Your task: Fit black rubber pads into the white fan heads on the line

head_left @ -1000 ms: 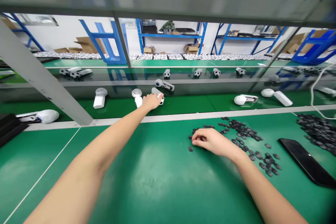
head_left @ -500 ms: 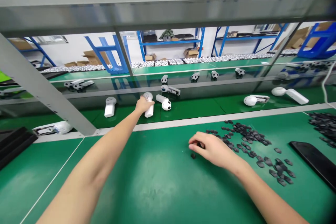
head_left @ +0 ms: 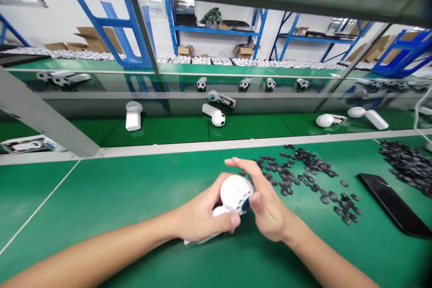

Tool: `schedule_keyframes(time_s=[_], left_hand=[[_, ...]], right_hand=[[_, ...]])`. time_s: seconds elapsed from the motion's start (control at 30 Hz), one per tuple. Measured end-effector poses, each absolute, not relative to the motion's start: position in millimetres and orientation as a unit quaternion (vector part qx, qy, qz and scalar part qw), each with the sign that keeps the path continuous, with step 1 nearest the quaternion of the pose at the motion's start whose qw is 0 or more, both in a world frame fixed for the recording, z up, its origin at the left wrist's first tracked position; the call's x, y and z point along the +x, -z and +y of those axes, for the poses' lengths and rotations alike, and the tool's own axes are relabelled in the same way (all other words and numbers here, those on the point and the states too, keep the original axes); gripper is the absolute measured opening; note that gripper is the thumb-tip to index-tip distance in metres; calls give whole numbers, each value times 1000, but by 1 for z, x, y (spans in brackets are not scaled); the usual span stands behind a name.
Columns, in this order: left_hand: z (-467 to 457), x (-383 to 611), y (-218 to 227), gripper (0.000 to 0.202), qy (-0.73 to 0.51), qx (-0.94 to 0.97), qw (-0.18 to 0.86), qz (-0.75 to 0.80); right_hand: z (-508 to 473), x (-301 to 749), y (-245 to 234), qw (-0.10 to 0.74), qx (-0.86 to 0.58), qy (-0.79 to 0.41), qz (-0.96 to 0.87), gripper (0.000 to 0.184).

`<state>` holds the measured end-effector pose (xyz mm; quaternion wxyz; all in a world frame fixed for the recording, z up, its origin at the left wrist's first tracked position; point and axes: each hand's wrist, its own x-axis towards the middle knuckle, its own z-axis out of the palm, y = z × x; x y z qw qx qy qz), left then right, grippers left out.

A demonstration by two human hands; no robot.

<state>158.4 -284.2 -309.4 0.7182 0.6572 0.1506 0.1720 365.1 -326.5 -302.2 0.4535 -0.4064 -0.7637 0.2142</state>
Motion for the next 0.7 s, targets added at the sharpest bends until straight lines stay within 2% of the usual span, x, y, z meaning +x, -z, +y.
schedule_keyframes(time_s=[0.1,0.2,0.27,0.37,0.5,0.7], left_hand=[[-271,148,316,61,-253,588,740,207],[-263,146,326,47,-310,495,769,259],[-260,146,331,43,-328,453,782,276],[-251,146,331,48,-339,472,755,304],[-235,141,330,60,-339,557,666,362],[-231,138,336,57,-311,594,659,340]], right_hand=[[-320,377,294,391,-458,-212,-770,43],[-312,397,289,319,-540,-175,-759,25],[-310,409,288,245,-564,-191,-765,20],[-308,418,291,148,-565,-224,-780,16],[-307,413,299,112,-573,-245,-774,19],[-307,404,299,99,-588,-267,-757,8]])
